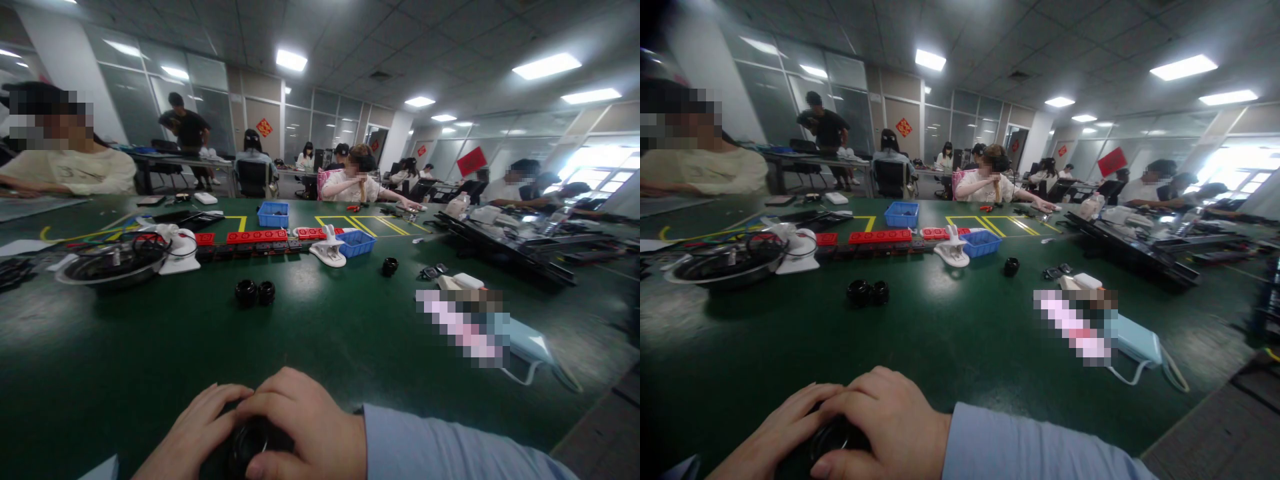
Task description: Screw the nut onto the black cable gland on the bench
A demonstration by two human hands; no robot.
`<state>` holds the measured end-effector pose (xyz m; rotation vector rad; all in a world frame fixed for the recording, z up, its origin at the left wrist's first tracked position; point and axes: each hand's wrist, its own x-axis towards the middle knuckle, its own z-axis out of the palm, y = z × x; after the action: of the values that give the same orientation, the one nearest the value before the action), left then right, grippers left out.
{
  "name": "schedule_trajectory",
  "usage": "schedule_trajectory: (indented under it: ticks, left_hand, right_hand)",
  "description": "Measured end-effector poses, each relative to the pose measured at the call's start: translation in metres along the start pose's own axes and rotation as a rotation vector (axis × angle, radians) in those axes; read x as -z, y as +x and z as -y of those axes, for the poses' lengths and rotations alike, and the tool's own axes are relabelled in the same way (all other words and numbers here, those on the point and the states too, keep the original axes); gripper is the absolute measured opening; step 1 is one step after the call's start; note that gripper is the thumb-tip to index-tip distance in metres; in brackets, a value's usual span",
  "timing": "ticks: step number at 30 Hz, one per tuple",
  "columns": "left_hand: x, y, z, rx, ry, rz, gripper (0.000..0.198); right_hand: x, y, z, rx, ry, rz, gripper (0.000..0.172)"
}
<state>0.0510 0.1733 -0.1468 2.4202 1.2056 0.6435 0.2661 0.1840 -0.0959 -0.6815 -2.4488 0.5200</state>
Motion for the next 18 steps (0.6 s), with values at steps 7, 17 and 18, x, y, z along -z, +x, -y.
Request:
schedule_trajectory:
  ticks: [7, 17, 18]
  left_hand:
    - [-0.002, 0.001, -0.005, 0.059, -0.040, -0.001, 0.049]
    - [-0.003, -0.001, -0.004, 0.057, 0.033, -0.044, 0.050]
    - [-0.001, -0.001, -0.005, 0.053, 0.037, -0.047, 0.048]
  right_hand:
    - [-0.006, -0.002, -0.001, 0.042, -0.066, -0.028, 0.044]
    - [-0.004, -0.001, 0.011, 0.028, -0.174, -0.054, 0.028]
    - [-0.004, 0.000, 0.013, 0.027, -0.185, -0.049, 0.027]
